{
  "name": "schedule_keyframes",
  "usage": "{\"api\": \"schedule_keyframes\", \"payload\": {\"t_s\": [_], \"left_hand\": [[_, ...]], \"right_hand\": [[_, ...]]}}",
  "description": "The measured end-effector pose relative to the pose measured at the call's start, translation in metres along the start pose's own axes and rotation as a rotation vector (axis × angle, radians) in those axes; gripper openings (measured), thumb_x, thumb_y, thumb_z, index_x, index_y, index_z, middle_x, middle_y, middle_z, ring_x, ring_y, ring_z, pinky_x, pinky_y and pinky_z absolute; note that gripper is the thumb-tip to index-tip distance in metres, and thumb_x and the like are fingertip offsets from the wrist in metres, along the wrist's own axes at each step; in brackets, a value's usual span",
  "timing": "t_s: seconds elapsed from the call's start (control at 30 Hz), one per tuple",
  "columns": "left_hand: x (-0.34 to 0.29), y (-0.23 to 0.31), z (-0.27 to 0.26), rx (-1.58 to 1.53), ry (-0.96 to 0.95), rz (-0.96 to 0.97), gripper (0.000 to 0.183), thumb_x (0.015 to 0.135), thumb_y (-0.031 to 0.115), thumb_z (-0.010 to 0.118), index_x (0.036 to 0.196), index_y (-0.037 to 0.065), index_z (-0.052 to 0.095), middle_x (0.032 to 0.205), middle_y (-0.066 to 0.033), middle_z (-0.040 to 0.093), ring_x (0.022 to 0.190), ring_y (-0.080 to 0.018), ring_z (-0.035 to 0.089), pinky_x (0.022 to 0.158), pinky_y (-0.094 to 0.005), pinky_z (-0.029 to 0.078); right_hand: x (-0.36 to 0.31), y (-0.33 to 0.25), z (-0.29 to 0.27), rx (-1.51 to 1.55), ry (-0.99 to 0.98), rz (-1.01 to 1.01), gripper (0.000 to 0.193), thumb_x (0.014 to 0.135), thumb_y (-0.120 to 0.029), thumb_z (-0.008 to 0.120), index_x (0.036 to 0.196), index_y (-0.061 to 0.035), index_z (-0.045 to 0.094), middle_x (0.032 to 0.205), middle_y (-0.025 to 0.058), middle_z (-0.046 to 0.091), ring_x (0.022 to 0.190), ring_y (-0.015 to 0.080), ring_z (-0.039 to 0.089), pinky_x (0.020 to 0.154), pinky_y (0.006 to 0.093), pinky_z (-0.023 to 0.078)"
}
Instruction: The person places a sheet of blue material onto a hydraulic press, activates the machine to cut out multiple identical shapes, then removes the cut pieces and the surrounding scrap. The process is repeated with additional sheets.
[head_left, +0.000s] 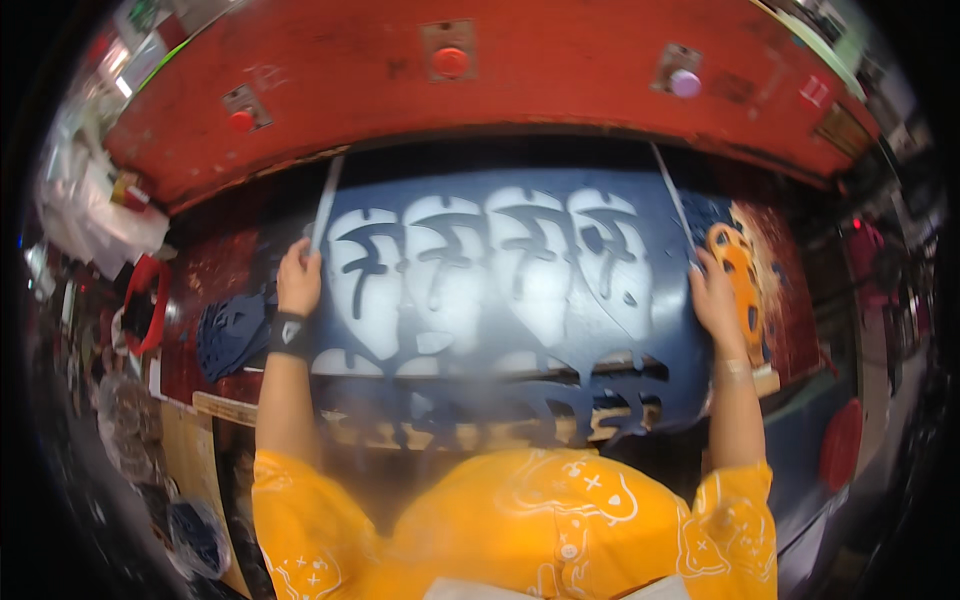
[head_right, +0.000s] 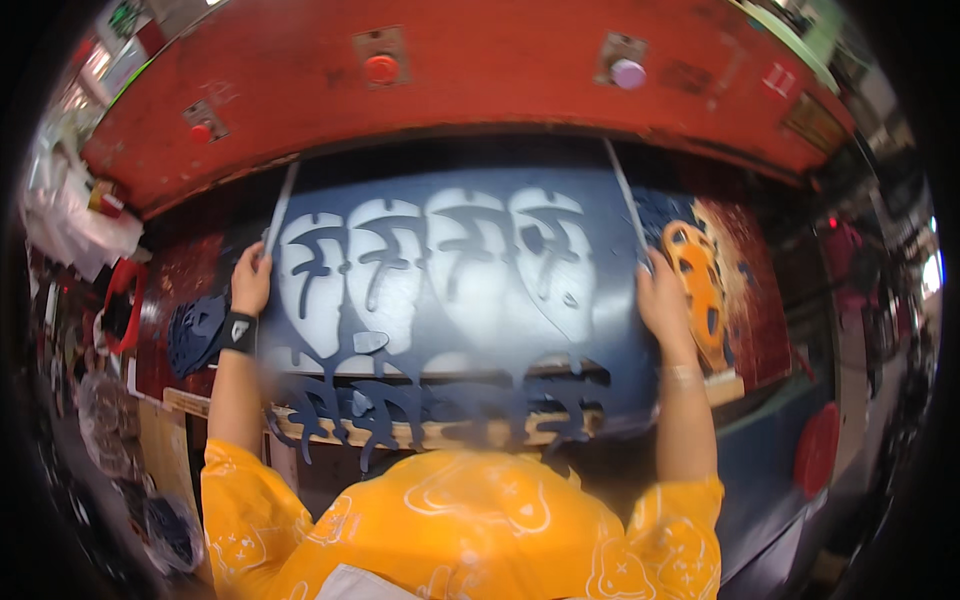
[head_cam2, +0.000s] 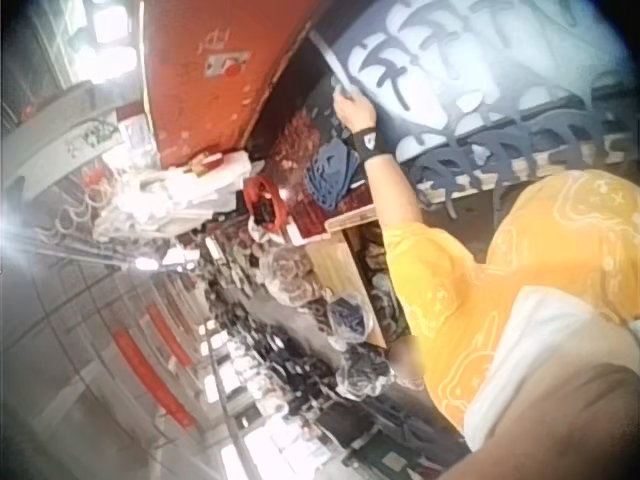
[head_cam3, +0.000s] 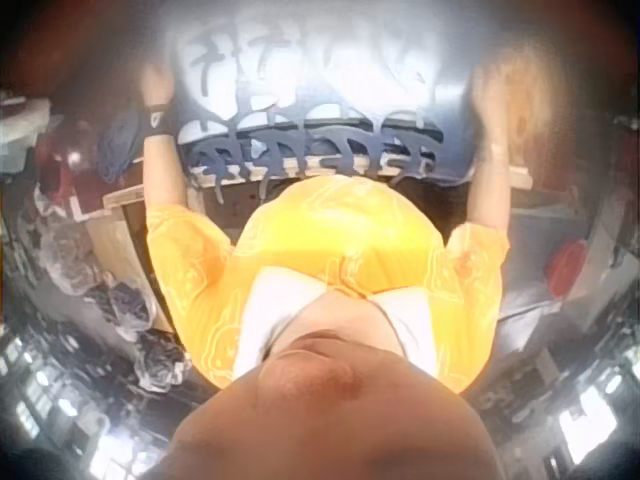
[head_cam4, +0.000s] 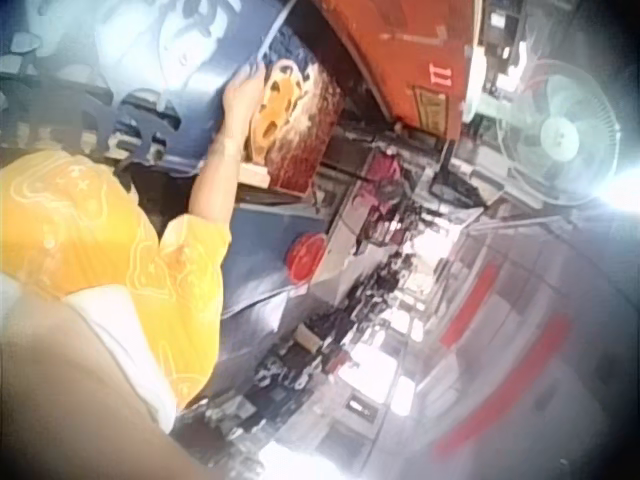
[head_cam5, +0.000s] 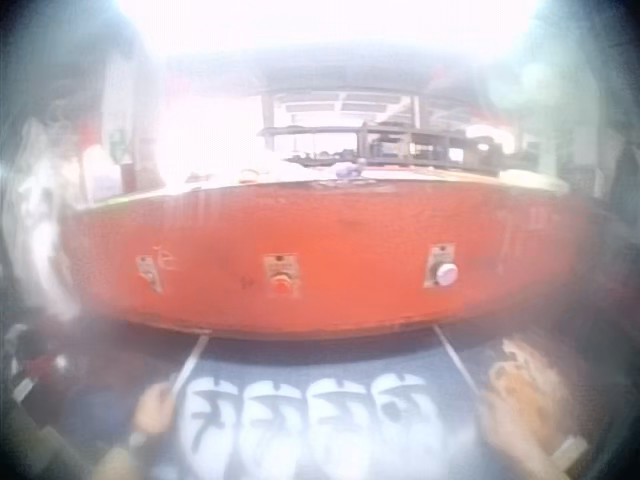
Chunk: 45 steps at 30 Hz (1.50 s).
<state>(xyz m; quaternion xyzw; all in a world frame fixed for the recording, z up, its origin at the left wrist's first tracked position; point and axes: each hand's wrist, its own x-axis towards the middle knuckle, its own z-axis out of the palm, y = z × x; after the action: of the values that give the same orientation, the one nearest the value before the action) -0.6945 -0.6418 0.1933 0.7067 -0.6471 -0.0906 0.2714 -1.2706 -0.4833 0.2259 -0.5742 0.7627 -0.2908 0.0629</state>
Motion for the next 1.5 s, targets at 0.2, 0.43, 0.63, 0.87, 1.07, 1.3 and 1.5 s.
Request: {"api": "schedule_keyframes", "payload": {"t_s": [0.2,0.43,0.63,0.87,1.07,1.3,1.5], "left_hand": [[-0.014,0.004,0.021,0.102,0.045,0.213,0.027,0.095,0.021,0.05,0.115,0.009,0.062,0.107,-0.0173,0.062,0.104,-0.0349,0.058,0.087,-0.0418,0.047],[-0.149,0.019,-0.059,0.014,-0.147,0.112,0.033,0.09,0.007,0.053,0.122,0.002,0.056,0.116,-0.0184,0.059,0.112,-0.0338,0.055,0.096,-0.0383,0.043],[-0.077,0.032,-0.016,0.123,-0.025,0.266,0.041,0.09,0.015,0.058,0.13,0.008,0.052,0.119,-0.016,0.053,0.108,-0.034,0.052,0.093,-0.0409,0.041],[-0.06,0.004,0.012,0.294,0.11,0.307,0.034,0.091,0.019,0.056,0.124,0.014,0.06,0.116,-0.0128,0.056,0.105,-0.0327,0.052,0.091,-0.0418,0.042],[-0.061,-0.002,0.011,0.28,0.108,0.323,0.031,0.091,0.018,0.057,0.121,0.012,0.06,0.113,-0.0135,0.056,0.104,-0.0324,0.053,0.09,-0.0405,0.042],[-0.052,0.005,0.011,0.384,0.051,0.09,0.035,0.094,0.029,0.055,0.126,0.013,0.054,0.108,-0.0166,0.055,0.096,-0.0393,0.058,0.08,-0.0454,0.048],[-0.064,0.017,0.001,0.28,0.047,0.074,0.036,0.096,0.032,0.052,0.128,0.015,0.054,0.108,-0.0215,0.065,0.096,-0.0407,0.062,0.08,-0.0453,0.049]], "right_hand": [[-0.026,0.012,0.009,-0.151,0.037,0.079,0.032,0.093,-0.018,0.05,0.122,-0.006,0.057,0.1,0.0258,0.065,0.094,0.0425,0.062,0.082,0.0473,0.049],[-0.124,0.0,-0.082,0.1,-0.258,0.4,0.035,0.085,-0.006,0.06,0.12,-0.0013,0.057,0.088,0.0103,0.06,0.081,0.02,0.062,0.077,0.0282,0.048],[-0.023,-0.094,0.006,-0.052,-0.04,-0.465,0.041,0.074,-0.017,0.073,0.113,-0.0091,0.062,0.116,0.0166,0.056,0.111,0.0342,0.051,0.097,0.0439,0.04],[0.003,-0.17,0.156,-0.101,-0.122,-0.646,0.025,0.084,-0.022,0.061,0.105,-0.0099,0.058,0.122,0.0157,0.05,0.119,0.0316,0.044,0.101,0.0546,0.03],[-0.009,-0.016,0.037,-0.323,0.025,-0.464,0.011,0.082,-0.01,0.055,0.092,-0.0073,0.057,0.099,0.0153,0.055,0.1,0.0339,0.053,0.086,0.0491,0.042],[-0.085,0.021,-0.066,-0.2,-0.004,0.013,0.025,0.083,-0.016,0.063,0.104,-0.0035,0.057,0.098,0.0174,0.055,0.095,0.0387,0.054,0.084,0.042,0.045],[-0.101,-0.012,-0.041,-0.045,-0.167,0.226,0.047,0.085,-0.023,0.067,0.126,-0.0098,0.047,0.114,0.0214,0.048,0.104,0.0421,0.053,0.088,0.0449,0.047]]}}
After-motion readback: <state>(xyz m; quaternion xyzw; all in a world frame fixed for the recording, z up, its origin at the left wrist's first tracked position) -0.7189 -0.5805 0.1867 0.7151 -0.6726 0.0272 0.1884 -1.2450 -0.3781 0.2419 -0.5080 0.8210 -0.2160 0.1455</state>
